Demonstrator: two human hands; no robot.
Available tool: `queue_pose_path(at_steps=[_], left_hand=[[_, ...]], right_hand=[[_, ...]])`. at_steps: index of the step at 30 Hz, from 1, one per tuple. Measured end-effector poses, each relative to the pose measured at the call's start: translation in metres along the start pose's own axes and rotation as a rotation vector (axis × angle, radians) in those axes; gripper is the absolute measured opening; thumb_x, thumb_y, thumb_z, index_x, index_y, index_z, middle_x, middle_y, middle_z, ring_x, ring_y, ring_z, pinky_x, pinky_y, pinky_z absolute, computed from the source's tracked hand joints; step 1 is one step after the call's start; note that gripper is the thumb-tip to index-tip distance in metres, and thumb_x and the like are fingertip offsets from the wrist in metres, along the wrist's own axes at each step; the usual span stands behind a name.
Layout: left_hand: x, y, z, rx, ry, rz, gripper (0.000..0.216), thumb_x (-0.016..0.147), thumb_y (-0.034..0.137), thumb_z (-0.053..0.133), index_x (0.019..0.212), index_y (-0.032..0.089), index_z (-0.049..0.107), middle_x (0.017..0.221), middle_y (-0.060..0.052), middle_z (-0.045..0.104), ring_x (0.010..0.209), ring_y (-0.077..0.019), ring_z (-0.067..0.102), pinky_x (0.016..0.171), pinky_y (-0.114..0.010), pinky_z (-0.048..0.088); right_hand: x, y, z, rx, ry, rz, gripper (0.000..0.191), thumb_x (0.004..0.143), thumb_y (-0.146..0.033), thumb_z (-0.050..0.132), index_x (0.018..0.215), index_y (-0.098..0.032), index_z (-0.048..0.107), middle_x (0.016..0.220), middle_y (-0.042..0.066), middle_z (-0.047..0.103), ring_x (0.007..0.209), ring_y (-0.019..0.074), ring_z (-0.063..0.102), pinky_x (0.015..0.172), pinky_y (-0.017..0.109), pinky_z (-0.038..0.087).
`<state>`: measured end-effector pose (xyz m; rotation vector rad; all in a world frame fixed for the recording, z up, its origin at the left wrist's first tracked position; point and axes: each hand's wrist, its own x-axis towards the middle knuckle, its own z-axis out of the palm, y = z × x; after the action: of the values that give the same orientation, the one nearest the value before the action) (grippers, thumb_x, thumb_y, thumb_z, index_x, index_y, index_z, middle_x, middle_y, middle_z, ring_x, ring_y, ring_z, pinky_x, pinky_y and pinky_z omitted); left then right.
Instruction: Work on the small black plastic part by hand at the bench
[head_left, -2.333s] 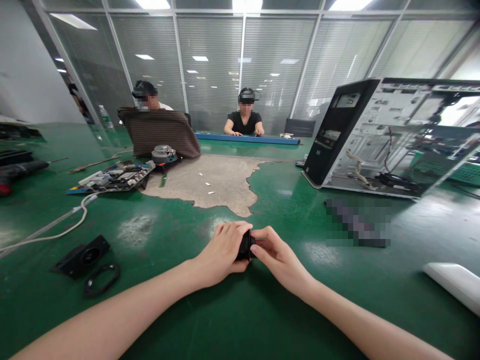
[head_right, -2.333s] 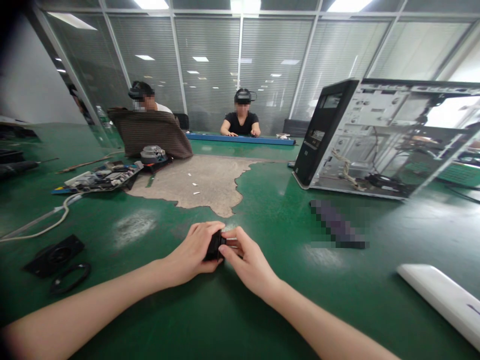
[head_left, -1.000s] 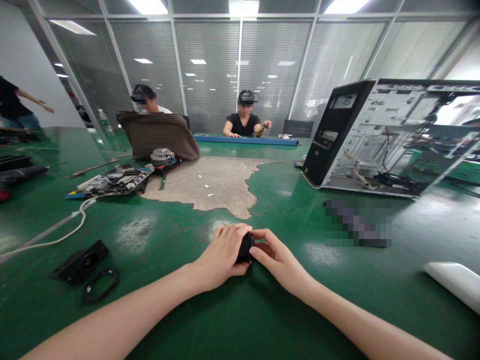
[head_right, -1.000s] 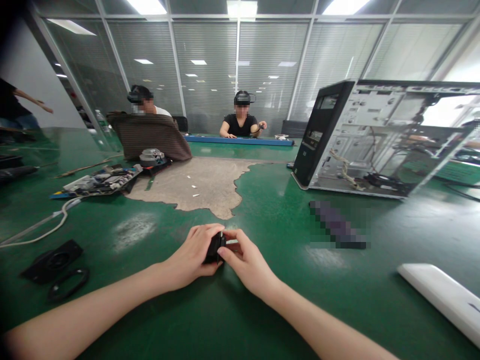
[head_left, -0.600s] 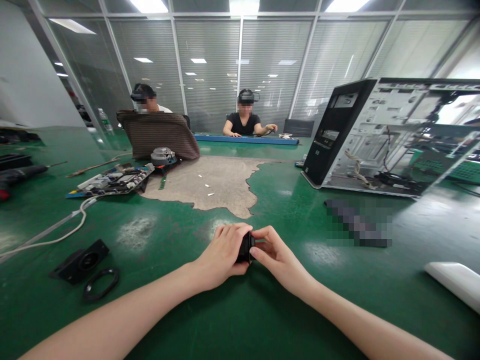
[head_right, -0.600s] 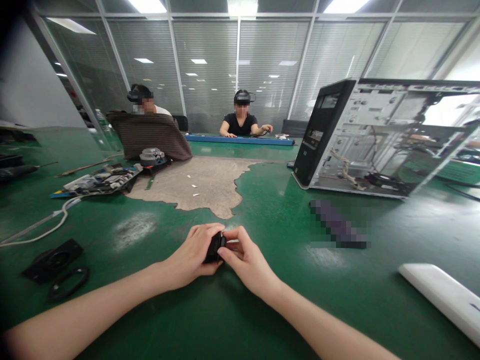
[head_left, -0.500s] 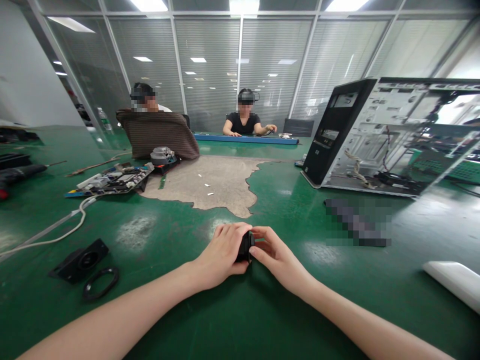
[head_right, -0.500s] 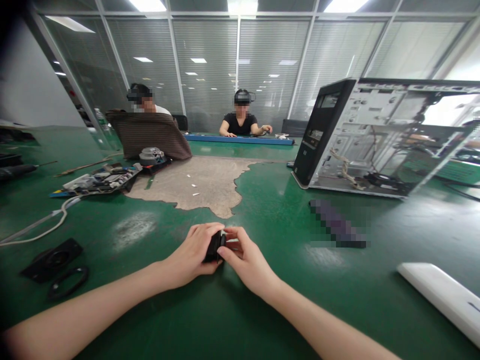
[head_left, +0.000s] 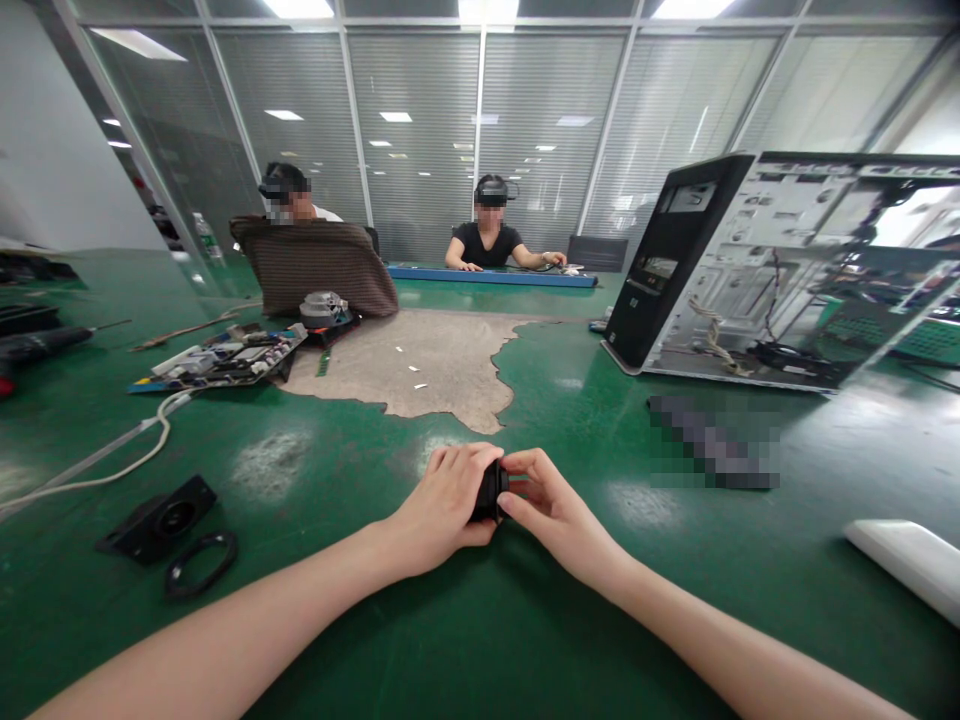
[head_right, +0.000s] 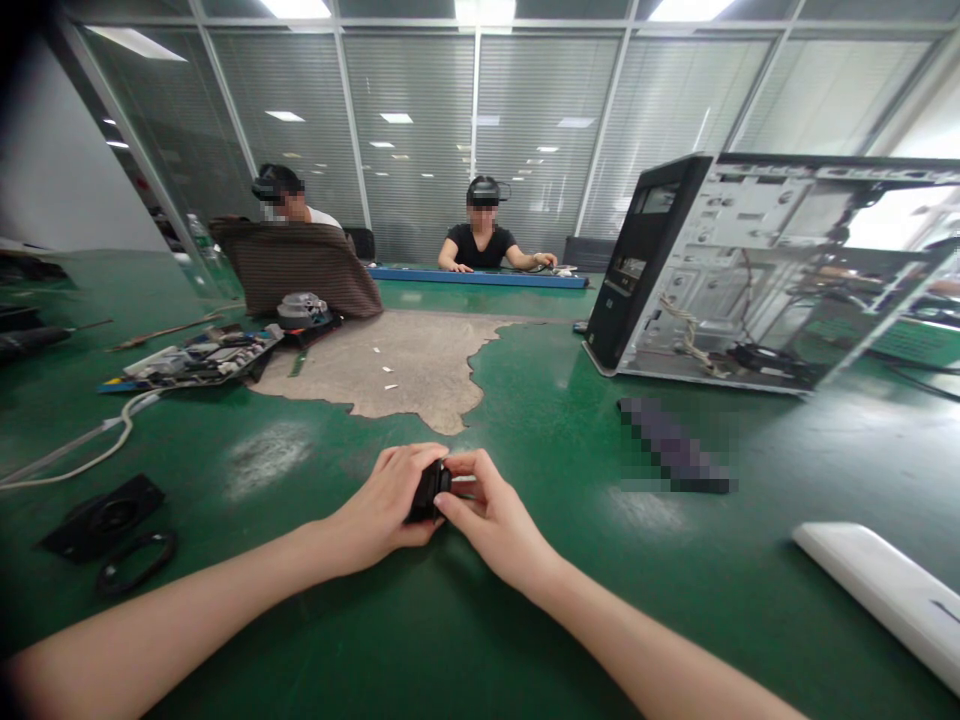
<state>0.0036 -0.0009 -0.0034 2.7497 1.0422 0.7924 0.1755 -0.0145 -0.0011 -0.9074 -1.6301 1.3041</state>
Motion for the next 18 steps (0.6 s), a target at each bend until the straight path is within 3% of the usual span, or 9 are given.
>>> queue_pose_path(at_steps=[3, 8, 14, 18], left_hand=[[-0.0004, 0.0006, -0.0011, -0.005, -0.001, -0.005, 0.065, 0.07, 0.016, 0.058, 0.123, 0.018, 0.021, 0.12, -0.012, 0.043, 0.11, -0.0253, 0.04, 0.091, -0.042, 0.031], [-0.0012, 0.0004, -0.0015, -0.002, -0.004, -0.003, 0.065, 0.069, 0.016, 0.058, 0.123, 0.018, 0.022, 0.12, -0.012, 0.042, 0.11, -0.0254, 0.04, 0.091, -0.042, 0.031], [-0.0009, -0.0007, 0.0001, 0.006, 0.007, -0.002, 0.063, 0.07, 0.018, 0.057, 0.123, 0.018, 0.022, 0.119, -0.012, 0.043, 0.11, -0.0249, 0.04, 0.091, -0.041, 0.031], [-0.0001, -0.0011, 0.0007, -0.009, 0.012, -0.005, 0.064, 0.07, 0.017, 0.057, 0.123, 0.019, 0.022, 0.12, -0.011, 0.043, 0.11, -0.0247, 0.04, 0.091, -0.042, 0.03]], right_hand=[[-0.0006, -0.0009, -0.0006, -0.016, -0.015, 0.008, 0.026, 0.079, -0.023, 0.054, 0.104, -0.022, 0.043, 0.104, 0.004, 0.051, 0.095, 0.015, 0.055, 0.083, 0.032, 0.047], [-0.0029, -0.0036, -0.0008, 0.036, -0.071, -0.01, 0.019, 0.079, -0.024, 0.055, 0.094, -0.023, 0.044, 0.093, 0.0, 0.054, 0.093, 0.0139, 0.057, 0.082, 0.03, 0.047], [-0.0012, -0.0031, 0.0006, 0.03, -0.022, 0.001, 0.015, 0.079, -0.026, 0.054, 0.089, -0.022, 0.044, 0.088, -0.001, 0.052, 0.087, 0.013, 0.057, 0.076, 0.028, 0.049], [0.0002, -0.0019, 0.0007, 0.0, 0.0, 0.012, 0.022, 0.079, -0.024, 0.053, 0.098, -0.022, 0.042, 0.098, 0.002, 0.051, 0.091, 0.014, 0.056, 0.079, 0.03, 0.048]])
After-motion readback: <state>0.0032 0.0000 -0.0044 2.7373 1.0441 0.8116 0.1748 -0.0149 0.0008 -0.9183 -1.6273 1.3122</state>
